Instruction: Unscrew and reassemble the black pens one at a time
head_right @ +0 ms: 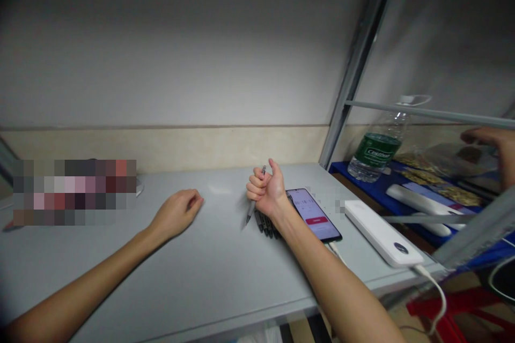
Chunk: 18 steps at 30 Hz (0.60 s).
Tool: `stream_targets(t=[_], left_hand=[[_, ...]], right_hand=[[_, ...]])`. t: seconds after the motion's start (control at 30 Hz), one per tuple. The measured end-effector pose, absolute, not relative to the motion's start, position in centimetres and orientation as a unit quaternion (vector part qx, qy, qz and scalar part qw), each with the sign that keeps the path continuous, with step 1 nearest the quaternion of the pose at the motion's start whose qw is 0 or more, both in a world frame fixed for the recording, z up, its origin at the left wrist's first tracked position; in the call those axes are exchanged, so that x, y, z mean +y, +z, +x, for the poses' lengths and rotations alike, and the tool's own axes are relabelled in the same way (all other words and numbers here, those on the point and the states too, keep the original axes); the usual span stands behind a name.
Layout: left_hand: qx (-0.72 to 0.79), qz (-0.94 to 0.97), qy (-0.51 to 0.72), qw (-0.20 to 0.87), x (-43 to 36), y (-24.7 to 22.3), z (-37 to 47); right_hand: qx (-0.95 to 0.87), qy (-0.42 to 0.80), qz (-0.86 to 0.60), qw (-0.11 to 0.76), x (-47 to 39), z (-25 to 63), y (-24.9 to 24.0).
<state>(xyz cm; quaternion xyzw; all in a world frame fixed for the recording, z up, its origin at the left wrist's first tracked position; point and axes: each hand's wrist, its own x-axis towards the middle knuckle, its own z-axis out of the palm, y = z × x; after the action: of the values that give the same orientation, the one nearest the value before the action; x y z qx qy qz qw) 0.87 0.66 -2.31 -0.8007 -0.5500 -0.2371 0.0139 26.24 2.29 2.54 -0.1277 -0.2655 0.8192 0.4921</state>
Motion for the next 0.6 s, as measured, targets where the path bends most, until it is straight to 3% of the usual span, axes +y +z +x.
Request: stream_targets(t=[0.6], left_hand=[[-0.572, -0.802, -0.173, 0.004, 1.54, -3.22, 0.09]], right_hand=[[-0.310, 0.831, -0.144, 0.440, 2.30, 26.09, 2.70]])
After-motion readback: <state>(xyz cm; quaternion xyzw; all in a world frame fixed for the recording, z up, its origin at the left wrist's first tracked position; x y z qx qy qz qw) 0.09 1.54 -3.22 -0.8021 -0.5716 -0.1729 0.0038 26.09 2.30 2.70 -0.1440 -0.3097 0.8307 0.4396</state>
